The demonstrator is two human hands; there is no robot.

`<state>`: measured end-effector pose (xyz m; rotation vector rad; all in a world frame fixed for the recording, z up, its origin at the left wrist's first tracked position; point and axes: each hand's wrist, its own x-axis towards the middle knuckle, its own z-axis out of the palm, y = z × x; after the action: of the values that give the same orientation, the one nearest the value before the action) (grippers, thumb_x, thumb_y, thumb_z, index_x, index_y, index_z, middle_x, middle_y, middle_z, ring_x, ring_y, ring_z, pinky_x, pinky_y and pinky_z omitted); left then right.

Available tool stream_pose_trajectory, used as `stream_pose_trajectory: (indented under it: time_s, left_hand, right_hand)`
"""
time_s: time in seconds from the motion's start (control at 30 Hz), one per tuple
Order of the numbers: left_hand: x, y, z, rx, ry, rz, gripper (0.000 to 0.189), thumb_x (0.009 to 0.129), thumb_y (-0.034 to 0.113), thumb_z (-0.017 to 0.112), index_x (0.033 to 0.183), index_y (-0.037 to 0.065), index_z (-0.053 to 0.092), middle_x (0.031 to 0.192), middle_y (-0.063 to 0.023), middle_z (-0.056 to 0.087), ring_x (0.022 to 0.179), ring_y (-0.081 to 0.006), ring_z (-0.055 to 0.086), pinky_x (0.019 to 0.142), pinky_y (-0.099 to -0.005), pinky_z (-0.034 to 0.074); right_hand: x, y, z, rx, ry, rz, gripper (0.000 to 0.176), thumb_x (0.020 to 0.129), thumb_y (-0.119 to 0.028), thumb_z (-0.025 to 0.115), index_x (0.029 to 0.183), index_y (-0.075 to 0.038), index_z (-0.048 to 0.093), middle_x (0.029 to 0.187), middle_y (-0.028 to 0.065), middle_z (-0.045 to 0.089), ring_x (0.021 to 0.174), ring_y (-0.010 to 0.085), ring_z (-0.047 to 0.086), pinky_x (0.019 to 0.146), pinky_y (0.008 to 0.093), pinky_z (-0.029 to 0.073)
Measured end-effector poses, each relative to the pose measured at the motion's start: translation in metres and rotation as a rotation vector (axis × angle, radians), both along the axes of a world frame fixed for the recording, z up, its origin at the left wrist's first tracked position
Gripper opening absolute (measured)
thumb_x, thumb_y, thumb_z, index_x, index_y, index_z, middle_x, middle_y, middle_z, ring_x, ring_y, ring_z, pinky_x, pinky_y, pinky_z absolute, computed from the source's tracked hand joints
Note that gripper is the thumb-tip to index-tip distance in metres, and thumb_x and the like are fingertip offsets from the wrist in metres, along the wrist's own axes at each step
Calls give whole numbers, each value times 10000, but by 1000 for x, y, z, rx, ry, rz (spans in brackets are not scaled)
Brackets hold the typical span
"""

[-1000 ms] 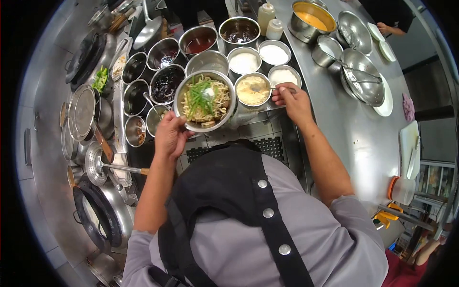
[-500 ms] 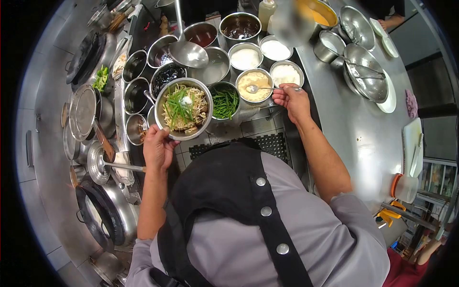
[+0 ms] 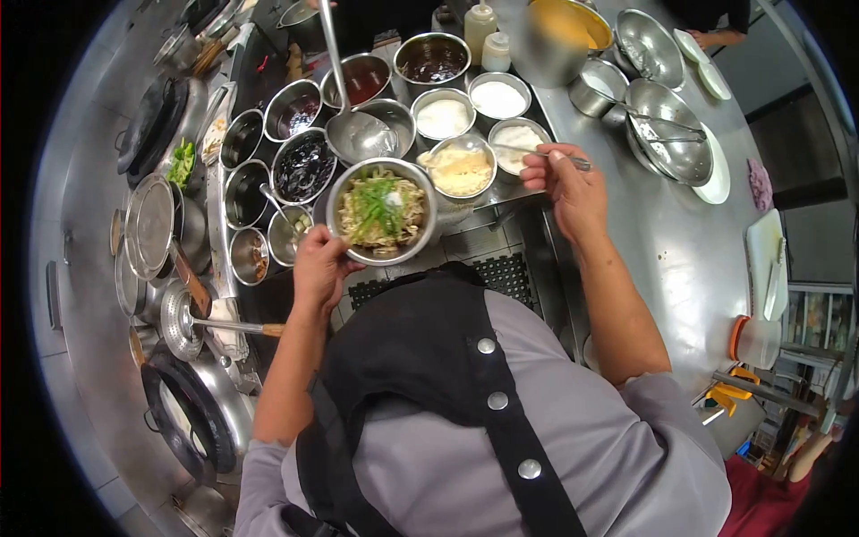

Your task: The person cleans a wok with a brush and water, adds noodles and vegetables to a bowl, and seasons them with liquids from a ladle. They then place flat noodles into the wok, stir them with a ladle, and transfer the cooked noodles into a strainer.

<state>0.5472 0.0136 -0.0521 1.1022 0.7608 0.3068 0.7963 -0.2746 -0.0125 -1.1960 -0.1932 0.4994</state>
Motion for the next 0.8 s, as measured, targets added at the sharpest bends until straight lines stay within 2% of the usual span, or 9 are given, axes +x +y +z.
stream_pose_trajectory:
  time_s: [0.07,0.23,0.37,0.43,0.53,0.67,0.8]
  left_hand:
    - [22,-12,2,-124,-6,-108,108,906,8,578,886,94,517,878,-68,651,679,-185,667,561,-323,600]
    - [50,-29,24,-199,-73,-180,95,914,11,577,895,88,525,886,-71,659,681,-180,668,557,-316,599]
    - [51,-24,37,-141,-108,-142,92,932,25,567,888,93,523,893,-66,659,693,-173,664,556,-324,600]
    - [50,-21,40,-100,-113,-99,99,938,22,558,883,94,519,890,-63,656,693,-167,658,573,-323,600]
    - [42,-12,32,-75,-104,-79,109,945,24,548,871,95,512,883,-58,651,701,-157,658,586,-322,611]
    - [36,-12,29,-46,-83,-19,121,940,19,556,863,99,510,869,-47,642,701,-151,657,580,-320,613]
    - [38,-6,10,21,-59,-17,136,911,4,593,847,92,512,843,-37,616,697,-156,657,564,-325,610]
  right_hand:
    - [9,-16,-4,-184,-323,-107,216,1025,-129,528,1084,40,648,928,100,703,789,145,673,707,267,557]
    - [28,-35,-49,-380,-347,-113,204,1020,-117,529,1080,38,647,913,81,697,777,135,669,697,266,552]
    - [39,-33,-73,-267,-163,-152,193,1011,-103,516,1066,45,628,900,116,691,740,157,671,669,270,562]
    - [43,-34,-77,-113,134,-208,183,999,-96,508,1067,48,599,895,155,688,724,189,676,652,286,577]
    - [48,-43,-81,-42,240,-254,179,989,-97,504,1067,45,581,890,176,685,715,213,680,641,302,588]
    - [52,-51,-80,4,233,-238,184,987,-104,506,1070,41,582,900,178,687,716,217,682,646,305,590]
    - [47,-46,-57,18,214,-191,188,996,-111,502,1070,41,584,912,177,690,743,215,687,659,303,590]
